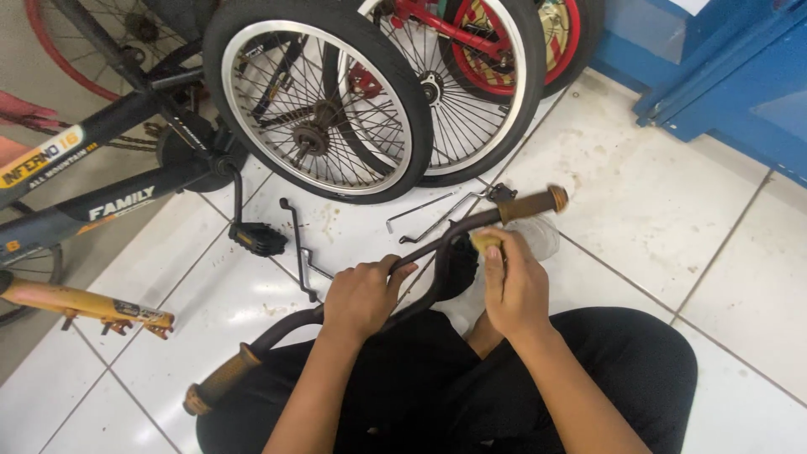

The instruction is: The person sits on the floor and scrubs a detached bicycle handlebar with a yellow sponge, focusing on the curved sections and grips. After scrubbing, the person wipes the handlebar with a black cloth to remove residue.

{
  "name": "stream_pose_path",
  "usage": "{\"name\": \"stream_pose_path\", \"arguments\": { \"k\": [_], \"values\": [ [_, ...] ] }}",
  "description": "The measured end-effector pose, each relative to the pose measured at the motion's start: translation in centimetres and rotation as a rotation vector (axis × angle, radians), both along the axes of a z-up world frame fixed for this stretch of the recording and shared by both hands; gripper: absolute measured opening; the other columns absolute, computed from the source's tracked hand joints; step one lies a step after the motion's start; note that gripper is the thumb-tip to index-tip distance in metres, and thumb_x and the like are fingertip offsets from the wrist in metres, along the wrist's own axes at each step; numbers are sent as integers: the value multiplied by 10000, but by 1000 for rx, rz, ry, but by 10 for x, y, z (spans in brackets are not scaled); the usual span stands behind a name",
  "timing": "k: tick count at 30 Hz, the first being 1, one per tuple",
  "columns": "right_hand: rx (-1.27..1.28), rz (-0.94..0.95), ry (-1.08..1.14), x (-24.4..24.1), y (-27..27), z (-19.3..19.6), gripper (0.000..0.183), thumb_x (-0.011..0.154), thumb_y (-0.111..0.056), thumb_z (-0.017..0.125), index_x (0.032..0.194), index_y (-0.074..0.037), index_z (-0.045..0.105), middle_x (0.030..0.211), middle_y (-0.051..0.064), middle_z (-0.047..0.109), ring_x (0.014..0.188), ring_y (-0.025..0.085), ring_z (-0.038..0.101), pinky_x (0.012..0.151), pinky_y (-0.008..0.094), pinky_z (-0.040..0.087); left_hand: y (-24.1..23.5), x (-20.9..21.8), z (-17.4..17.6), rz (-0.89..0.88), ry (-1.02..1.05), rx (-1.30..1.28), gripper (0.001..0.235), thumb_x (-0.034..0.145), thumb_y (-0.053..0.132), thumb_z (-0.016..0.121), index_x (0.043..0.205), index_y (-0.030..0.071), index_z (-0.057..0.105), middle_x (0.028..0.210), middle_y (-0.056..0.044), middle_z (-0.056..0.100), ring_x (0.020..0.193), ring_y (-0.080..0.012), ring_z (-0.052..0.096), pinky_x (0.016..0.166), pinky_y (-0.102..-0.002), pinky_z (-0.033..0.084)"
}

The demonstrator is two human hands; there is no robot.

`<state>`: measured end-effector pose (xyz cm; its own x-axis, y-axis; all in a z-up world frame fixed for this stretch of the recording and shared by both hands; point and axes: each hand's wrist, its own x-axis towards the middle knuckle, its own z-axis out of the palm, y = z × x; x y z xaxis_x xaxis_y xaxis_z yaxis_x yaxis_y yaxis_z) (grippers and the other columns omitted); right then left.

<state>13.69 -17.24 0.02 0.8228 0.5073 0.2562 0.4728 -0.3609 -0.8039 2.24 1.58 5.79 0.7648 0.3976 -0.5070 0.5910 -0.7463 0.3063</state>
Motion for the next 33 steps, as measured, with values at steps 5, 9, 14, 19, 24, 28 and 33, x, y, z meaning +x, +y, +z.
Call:
{"name": "stream_pose_path", "arguments": {
  "k": [5, 9, 14, 19, 24, 28, 33],
  "values": [
    [-25, -69, -186, 1, 7, 1, 287, 1044, -173, 597, 1307, -57, 586, 964, 116, 620, 744, 317, 686, 631, 419, 586, -6, -7, -4, 45, 87, -67, 574, 1050, 579, 361, 1251, 157, 694, 1040, -158, 784, 1023, -392, 741, 934, -482, 561],
    [-64, -137, -361, 3, 10, -15, 183, 966, -160, 749, 1134, -116, 692, 938, -18, 596, 646, 167, 652, 555, 304, 566, -12, -9, 13, 118, 59, -160, 549, 1055, 536, 393, 1295, 146, 695, 1044, -156, 788, 1006, -361, 753, 918, -466, 567],
    [-61, 35, -387, -18, 20, -6, 90, 927, -164, 730, 1009, -171, 692, 901, -36, 631, 623, 192, 677, 537, 324, 572, -11, -9, 33, 167, 6, -216, 527, 1039, 487, 455, 1428, 165, 600, 1145, -159, 777, 1096, -406, 717, 972, -497, 544],
    [-39, 118, -403, -7, 11, -8, 127, 852, -176, 770, 970, -215, 741, 992, -30, 711, 818, 215, 747, 656, 335, 600, -6, -12, 30, 203, -17, -234, 515, 1016, 500, 486, 1470, 277, 582, 1202, -158, 756, 1150, -412, 690, 1010, -502, 523],
    [166, -9, -320, -4, 13, -54, 198, 850, -18, 766, 1002, -142, 794, 933, 21, 690, 797, 253, 708, 712, 332, 584, -7, -18, 32, 224, -78, -290, 506, 1011, 506, 484, 1435, 268, 622, 1198, -184, 756, 1174, -446, 671, 1035, -514, 509],
    [29, 116, -306, -31, 11, -17, 193, 866, -133, 716, 1006, -250, 778, 919, -66, 699, 735, 219, 721, 670, 380, 584, -7, -19, 30, 244, -36, -283, 500, 997, 529, 494, 1433, 321, 624, 1174, -162, 769, 1147, -432, 689, 1021, -497, 514],
    [104, 89, -281, -16, 1, -62, 193, 869, -64, 712, 1003, -193, 765, 1031, -15, 711, 804, 257, 728, 731, 375, 572, -10, -24, 38, 206, -22, -275, 494, 998, 531, 495, 1418, 316, 639, 1146, -183, 772, 1145, -440, 685, 1042, -496, 507]
  ]
}}
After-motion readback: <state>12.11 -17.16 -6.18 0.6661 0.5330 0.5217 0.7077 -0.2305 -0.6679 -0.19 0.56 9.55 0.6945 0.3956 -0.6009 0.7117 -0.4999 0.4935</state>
